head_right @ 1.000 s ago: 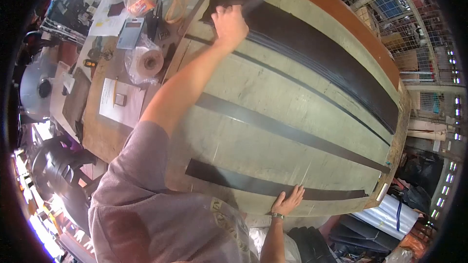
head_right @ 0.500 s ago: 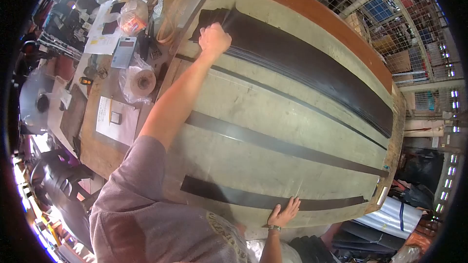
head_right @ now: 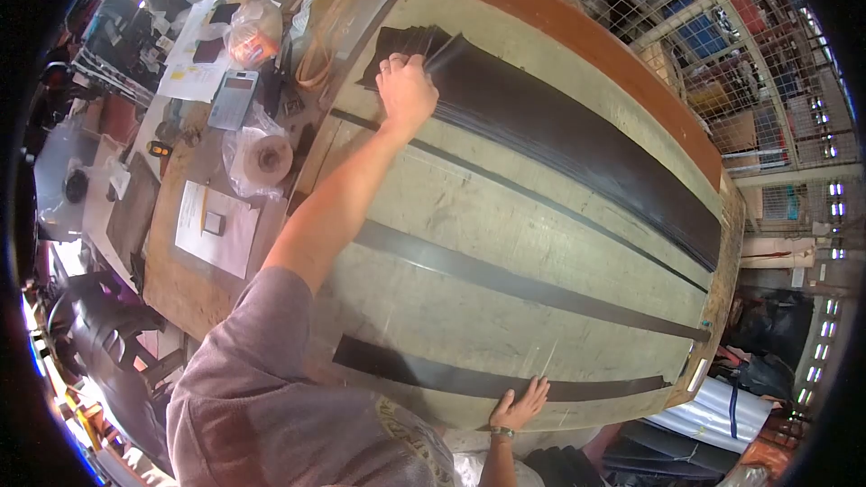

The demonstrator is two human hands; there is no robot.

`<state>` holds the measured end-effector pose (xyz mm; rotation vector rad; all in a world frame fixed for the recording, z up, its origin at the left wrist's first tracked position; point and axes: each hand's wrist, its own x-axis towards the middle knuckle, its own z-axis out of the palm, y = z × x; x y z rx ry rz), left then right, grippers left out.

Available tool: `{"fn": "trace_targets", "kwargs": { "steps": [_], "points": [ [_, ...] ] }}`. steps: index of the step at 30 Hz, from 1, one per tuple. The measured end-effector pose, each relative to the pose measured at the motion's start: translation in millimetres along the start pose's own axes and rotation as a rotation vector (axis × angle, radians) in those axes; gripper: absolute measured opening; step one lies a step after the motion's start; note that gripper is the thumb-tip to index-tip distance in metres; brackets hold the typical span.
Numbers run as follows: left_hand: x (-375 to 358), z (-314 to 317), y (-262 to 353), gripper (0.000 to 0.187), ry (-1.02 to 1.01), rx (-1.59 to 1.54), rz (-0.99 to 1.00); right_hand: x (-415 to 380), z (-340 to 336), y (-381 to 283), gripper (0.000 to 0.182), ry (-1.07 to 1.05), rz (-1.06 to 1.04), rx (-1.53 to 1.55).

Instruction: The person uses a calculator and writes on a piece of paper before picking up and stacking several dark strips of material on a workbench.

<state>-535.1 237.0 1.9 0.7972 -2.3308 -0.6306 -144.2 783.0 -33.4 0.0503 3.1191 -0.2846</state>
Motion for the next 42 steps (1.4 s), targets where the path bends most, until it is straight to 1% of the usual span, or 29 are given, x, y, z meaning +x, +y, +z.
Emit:
{"fn": "trace_targets", "kwargs": {
  "steps": [1,4,8,11,14,15,18,19,23,26,27,30,33,36,39,42],
  "points": [
    [-2.1,0.5,2.7,0.037,0.044,-0.048,0.027,-0.1,0.5,0.0,0.07,-0.003,0.002,0.0],
    [-7.4,3.0,11.0,0.034,0.05,-0.191,0.141,-0.2,0.7,1.9,0.069,-0.003,-0.004,-0.003],
    [-1.7,4.9,5.6,0.036,0.147,-0.161,0.191,-1.5,1.4,5.3,0.069,0.005,-0.028,-0.01],
    [-8.5,5.6,6.1,0.037,0.115,-0.093,0.281,-1.2,-1.0,0.2,0.07,0.004,-0.026,-0.005],
    [-15.5,4.0,8.6,0.037,0.106,-0.1,0.268,-1.2,-1.6,0.6,0.069,-0.004,-0.023,-0.011],
    [-17.6,2.6,8.7,0.041,0.098,-0.062,0.252,-0.5,-1.7,1.8,0.069,-0.01,-0.025,-0.014],
    [-20.3,6.9,3.8,0.047,0.132,-0.053,0.229,0.1,-2.1,1.1,0.069,0.001,-0.038,-0.005],
    [-22.2,3.2,3.0,0.052,0.094,-0.041,0.207,-0.4,-1.8,1.2,0.069,0.006,-0.043,-0.003],
    [-19.9,5.9,-4.6,0.053,0.022,-0.029,0.144,0.2,-1.3,0.4,0.069,0.017,-0.048,0.004],
    [-17.7,4.2,-5.0,0.046,0.03,-0.032,0.137,-0.8,-1.3,1.6,0.069,0.014,-0.045,-0.005],
    [-17.1,4.4,-5.0,0.044,0.06,-0.031,0.139,-0.8,-1.1,2.2,0.069,0.012,-0.046,-0.009],
    [-12.2,2.9,-6.8,0.041,0.013,-0.052,0.127,-0.6,-0.5,3.5,0.068,0.011,-0.056,-0.001],
    [-9.4,0.6,-6.1,0.04,-0.027,-0.042,0.103,-0.8,-2.1,1.3,0.068,0.006,-0.053,0.002],
    [-8.5,7.9,-11.2,0.046,0.005,-0.043,0.113,-1.3,-1.2,2.7,0.069,0.004,-0.048,0.008],
    [-8.4,-0.8,-2.6,0.041,-0.055,-0.007,0.121,-0.6,-0.3,5.3,0.069,-0.001,-0.04,0.008],
    [-14.2,-13.8,22.5,0.037,-0.096,0.03,0.178,-0.8,-1.5,2.5,0.069,0.007,-0.03,0.019]
  ]
}}
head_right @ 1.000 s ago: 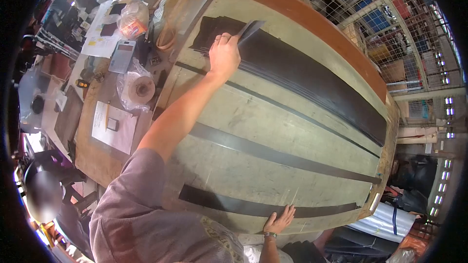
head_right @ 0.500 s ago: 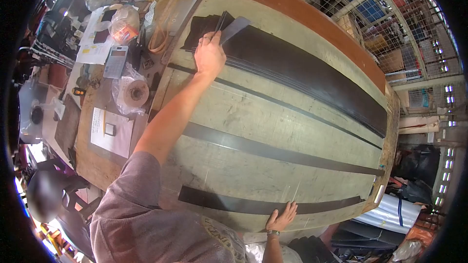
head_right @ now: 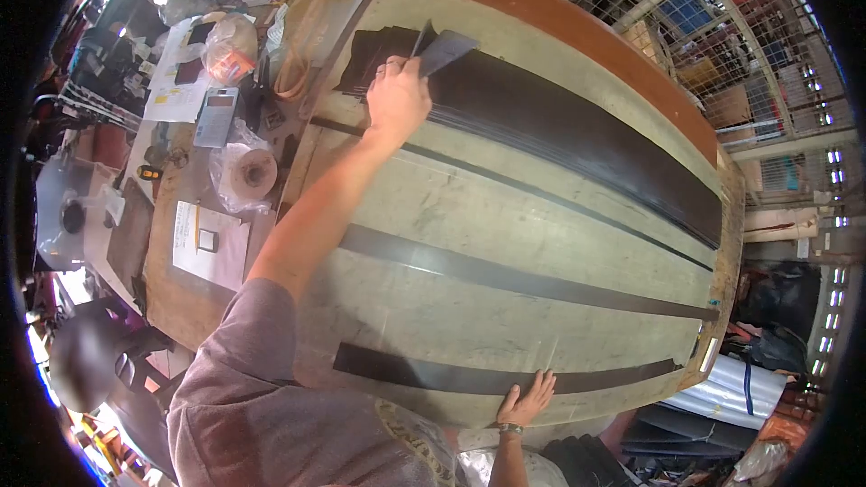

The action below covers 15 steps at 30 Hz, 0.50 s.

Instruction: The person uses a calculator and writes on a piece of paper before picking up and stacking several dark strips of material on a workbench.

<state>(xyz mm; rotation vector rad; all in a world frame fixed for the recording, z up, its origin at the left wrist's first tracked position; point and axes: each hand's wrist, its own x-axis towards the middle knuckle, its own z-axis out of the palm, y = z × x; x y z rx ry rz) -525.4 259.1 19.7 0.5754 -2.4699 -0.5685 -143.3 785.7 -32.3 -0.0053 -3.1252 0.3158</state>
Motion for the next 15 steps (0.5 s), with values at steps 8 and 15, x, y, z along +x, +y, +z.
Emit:
{"fn": "trace_targets", "kwargs": {
  "steps": [8,15],
  "points": [
    [105.3,-36.5,-83.9,0.094,-0.769,-1.004,-0.79,-1.5,3.7,10.7,0.068,0.014,-0.003,-0.024],
    [108.2,-25.1,-108.7,0.071,-0.868,-1.223,-0.83,0.3,-1.1,8.5,0.066,0.073,0.014,0.046]
  ]
}}
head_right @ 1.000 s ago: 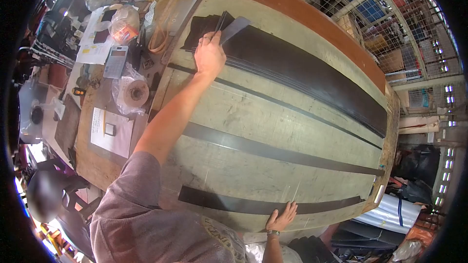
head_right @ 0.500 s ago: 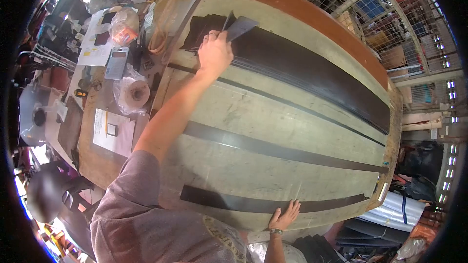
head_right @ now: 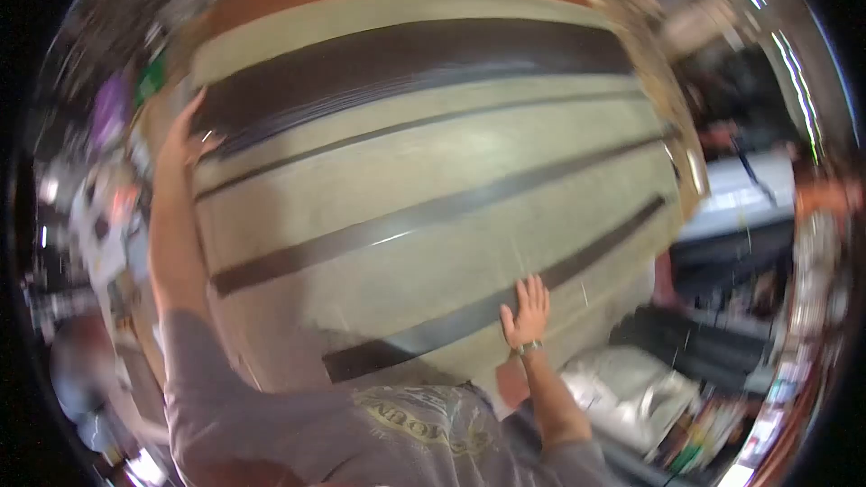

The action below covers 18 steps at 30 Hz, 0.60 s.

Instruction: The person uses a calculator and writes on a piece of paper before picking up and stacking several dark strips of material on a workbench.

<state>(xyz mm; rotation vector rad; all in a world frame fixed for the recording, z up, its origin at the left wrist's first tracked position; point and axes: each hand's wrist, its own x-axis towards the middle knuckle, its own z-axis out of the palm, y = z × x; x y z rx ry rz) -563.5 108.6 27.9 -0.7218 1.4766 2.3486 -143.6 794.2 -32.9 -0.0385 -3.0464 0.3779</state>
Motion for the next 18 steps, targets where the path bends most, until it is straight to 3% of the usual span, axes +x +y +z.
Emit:
{"fn": "trace_targets", "kwargs": {
  "steps": [1,2,4,5,6,9,11,13,15,17,18],
  "points": [
    [-10.7,16.0,-2.2,0.074,0.081,0.251,0.054,-1.0,-0.5,1.5,0.067,-0.013,0.026,-0.019],
    [11.2,11.3,-3.1,0.07,0.092,0.296,0.03,-0.3,-2.9,0.0,0.068,-0.005,0.047,-0.019],
    [55.9,-11.3,5.6,0.049,0.182,0.519,-0.061,-0.7,-4.3,-3.1,0.068,0.002,0.069,-0.007],
    [47.5,10.1,12.7,0.044,0.275,0.543,-0.024,-1.4,-3.8,-1.5,0.068,0.008,0.071,-0.002],
    [35.6,25.1,24.9,0.042,0.226,0.59,0.071,-2.2,-2.8,0.0,0.069,0.006,0.062,0.004],
    [-35.9,101.9,68.7,0.036,0.14,0.635,0.326,-3.0,-3.5,0.7,0.069,0.009,0.059,0.009],
    [-80.0,152.0,83.5,0.039,-0.072,0.501,0.523,-3.9,-4.0,5.0,0.066,0.026,0.058,0.018],
    [-150.2,205.8,98.3,0.039,-0.019,0.594,0.561,-3.3,3.2,8.2,0.065,0.052,0.031,0.026],
    [-229.2,258.2,100.8,0.038,0.181,0.705,0.666,26.6,20.7,-1.7,0.061,0.174,-0.039,0.142],
    [-278.7,283.4,100.7,0.039,0.134,0.573,0.69,47.7,15.6,-6.4,0.059,0.297,-0.092,0.286],
    [-297.7,286.0,100.8,0.036,-0.014,0.524,0.784,61.3,16.7,-15.3,0.059,0.205,0.029,0.477]
  ]
}}
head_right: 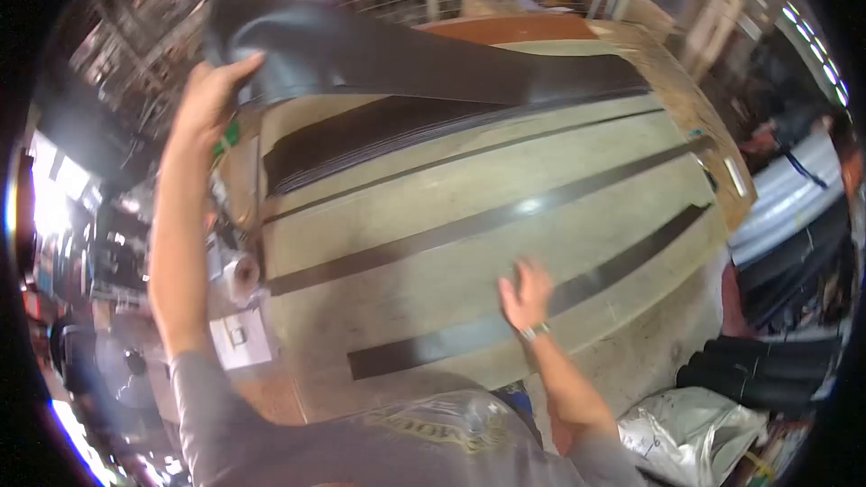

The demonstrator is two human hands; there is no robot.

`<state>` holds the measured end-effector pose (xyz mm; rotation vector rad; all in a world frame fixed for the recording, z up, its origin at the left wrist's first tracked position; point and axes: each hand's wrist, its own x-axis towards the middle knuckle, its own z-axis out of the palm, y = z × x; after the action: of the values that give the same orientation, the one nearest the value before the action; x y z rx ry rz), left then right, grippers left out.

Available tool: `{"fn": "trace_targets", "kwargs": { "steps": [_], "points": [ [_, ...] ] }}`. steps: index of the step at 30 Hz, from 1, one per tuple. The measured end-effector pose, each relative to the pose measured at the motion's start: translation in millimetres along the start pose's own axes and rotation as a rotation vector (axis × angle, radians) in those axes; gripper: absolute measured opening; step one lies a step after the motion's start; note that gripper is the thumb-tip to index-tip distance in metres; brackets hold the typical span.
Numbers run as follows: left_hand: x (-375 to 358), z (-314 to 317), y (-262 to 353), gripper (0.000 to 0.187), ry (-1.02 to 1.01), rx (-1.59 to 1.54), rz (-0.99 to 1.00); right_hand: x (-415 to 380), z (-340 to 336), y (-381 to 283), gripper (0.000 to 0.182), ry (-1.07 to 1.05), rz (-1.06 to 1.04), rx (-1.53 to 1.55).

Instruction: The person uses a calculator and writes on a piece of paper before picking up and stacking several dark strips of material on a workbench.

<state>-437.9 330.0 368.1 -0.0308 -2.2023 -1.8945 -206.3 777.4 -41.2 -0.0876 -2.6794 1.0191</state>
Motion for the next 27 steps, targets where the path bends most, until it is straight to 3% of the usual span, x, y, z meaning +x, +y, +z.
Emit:
{"fn": "trace_targets", "kwargs": {
  "steps": [1,2,3,5,7,9,10,16,19,20,23,27],
  "points": [
    [-18.5,2.7,25.6,0.038,0.019,0.081,0.03,30.0,8.6,-24.8,0.061,-0.044,0.163,0.171],
    [-42.2,6.5,51.4,0.036,0.025,0.055,-0.006,57.9,34.3,-14.5,0.067,-0.127,0.305,0.578],
    [-68.6,11.1,71.9,0.034,0.026,0.013,0.063,93.2,57.3,-11.2,0.064,-0.121,0.288,0.83],
    [-130.6,-1.6,102.3,0.043,0.16,0.1,0.07,151.3,40.8,-43.9,0.093,-0.302,0.581,1.531],
    [-196.8,-70.7,113.8,0.058,0.249,0.203,-0.018,192.9,29.4,-48.8,0.091,-0.287,0.739,2.05],
    [-266.5,-106.5,121.2,0.066,0.379,0.29,-0.105,225.8,5.9,-45.6,0.1,-0.108,0.894,2.232],
    [-293.5,-93.5,119.3,0.066,0.447,0.322,-0.133,242.6,26.7,-9.2,0.1,-0.062,0.578,2.288],
    [-430.4,-66.4,74.9,0.069,0.758,0.457,-0.388,263.7,-9.7,130.1,0.103,0.27,0.685,2.488],
    [-482.1,-57.5,48.0,0.07,0.818,0.505,-0.493,297.6,-57.9,180.4,0.104,0.299,0.558,2.392],
    [-492.6,-55.1,40.6,0.07,0.816,0.521,-0.511,317.2,-74.4,204.3,0.108,0.306,0.415,2.234],
    [-507.6,-57.7,18.4,0.072,0.774,0.556,-0.535,352.6,-160.2,223.4,0.097,0.343,0.319,2.053],
    [-496.3,-83.3,-5.9,0.073,0.628,0.585,-0.51,381.8,-323.4,243.4,0.083,0.348,0.156,1.711]
  ]
}}
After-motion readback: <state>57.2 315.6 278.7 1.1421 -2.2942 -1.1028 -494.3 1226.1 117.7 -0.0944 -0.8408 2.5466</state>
